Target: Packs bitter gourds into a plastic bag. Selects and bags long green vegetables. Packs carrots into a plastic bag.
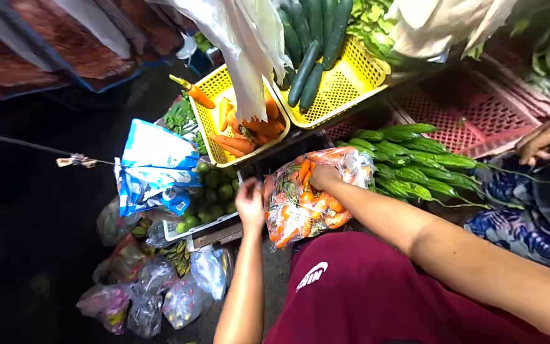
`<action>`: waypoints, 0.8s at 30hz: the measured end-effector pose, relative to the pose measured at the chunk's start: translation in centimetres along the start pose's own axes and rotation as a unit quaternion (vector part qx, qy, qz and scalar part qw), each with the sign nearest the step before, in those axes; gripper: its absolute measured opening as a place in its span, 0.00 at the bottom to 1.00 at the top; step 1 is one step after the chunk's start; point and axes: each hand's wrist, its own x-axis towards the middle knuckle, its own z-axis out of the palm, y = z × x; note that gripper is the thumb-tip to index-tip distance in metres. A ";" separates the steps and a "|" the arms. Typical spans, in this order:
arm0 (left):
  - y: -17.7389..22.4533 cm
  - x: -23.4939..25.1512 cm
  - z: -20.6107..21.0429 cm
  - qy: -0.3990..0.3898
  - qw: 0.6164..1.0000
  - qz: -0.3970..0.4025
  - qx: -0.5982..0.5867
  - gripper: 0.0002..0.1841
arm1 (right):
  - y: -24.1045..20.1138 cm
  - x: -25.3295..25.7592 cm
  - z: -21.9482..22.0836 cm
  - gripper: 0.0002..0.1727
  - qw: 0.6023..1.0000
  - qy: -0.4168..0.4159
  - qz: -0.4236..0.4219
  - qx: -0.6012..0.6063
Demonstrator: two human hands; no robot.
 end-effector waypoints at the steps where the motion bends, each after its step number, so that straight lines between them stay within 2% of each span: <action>1: -1.0 -2.7 0.8 -0.001 1.000 -0.017 -0.009 0.14 | 0.0 0.1 -0.3 0.27 1.000 -0.006 -0.003 0.005; 4: -2.1 -8.7 3.2 0.001 0.998 -0.041 -0.056 0.10 | 0.6 1.0 -0.2 0.30 0.999 -0.017 0.000 0.045; 7: -2.1 -10.8 5.4 -0.018 0.997 -0.042 -0.060 0.10 | 1.2 0.1 -0.3 0.28 0.995 -0.030 0.017 0.095; 11: -1.1 -9.5 7.4 -0.056 0.997 -0.039 -0.025 0.10 | 0.6 0.3 0.4 0.26 0.983 0.001 0.037 0.179; 15: 0.1 -7.3 8.3 -0.126 0.991 -0.020 0.030 0.10 | 1.9 2.1 0.7 0.26 0.954 0.011 0.053 0.296; 19: 0.8 -4.4 9.0 -0.199 0.978 0.014 0.063 0.11 | 1.9 3.6 0.4 0.26 0.958 0.002 0.054 0.283; 24: 0.2 -1.9 7.1 -0.223 0.973 0.016 0.064 0.10 | 1.8 4.3 0.1 0.29 0.953 -0.017 0.059 0.295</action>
